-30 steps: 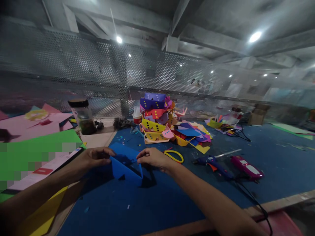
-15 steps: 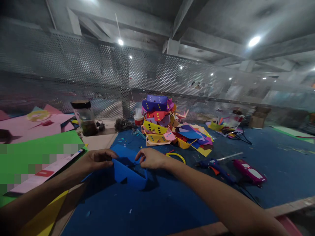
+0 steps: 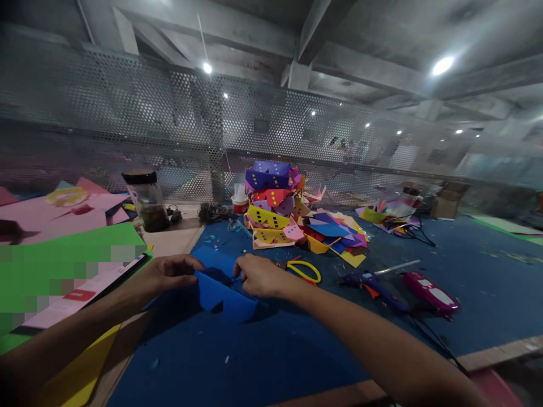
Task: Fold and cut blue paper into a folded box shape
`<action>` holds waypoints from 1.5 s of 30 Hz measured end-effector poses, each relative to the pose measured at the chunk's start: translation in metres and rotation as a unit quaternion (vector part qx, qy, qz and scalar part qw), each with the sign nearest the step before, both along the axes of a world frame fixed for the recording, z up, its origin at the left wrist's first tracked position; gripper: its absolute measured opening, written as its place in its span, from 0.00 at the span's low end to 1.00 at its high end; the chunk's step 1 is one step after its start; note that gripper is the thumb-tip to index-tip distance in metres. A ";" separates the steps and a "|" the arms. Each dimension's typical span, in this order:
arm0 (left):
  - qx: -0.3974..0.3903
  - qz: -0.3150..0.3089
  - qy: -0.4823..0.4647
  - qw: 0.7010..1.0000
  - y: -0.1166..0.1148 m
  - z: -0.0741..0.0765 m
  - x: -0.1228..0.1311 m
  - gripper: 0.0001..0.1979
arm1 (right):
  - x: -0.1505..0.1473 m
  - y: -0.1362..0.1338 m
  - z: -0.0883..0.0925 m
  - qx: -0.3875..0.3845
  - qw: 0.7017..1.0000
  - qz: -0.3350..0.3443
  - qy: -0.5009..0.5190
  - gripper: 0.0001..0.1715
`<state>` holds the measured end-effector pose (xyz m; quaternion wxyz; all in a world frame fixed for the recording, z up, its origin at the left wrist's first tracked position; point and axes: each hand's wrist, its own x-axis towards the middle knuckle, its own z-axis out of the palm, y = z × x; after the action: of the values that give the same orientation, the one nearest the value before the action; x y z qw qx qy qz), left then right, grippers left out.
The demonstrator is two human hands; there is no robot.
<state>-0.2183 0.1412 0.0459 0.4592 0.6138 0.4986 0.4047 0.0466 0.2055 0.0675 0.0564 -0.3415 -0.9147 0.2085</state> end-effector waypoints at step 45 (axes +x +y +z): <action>0.200 -0.031 0.380 0.903 0.004 -0.011 -0.016 0.15 | 0.003 0.029 -0.013 -0.002 0.993 -0.118 0.012 0.15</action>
<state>-0.2343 0.1454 0.0347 0.1149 0.8149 0.5248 0.2176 0.0497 0.2345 0.0543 0.0905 -0.4444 -0.8671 0.2059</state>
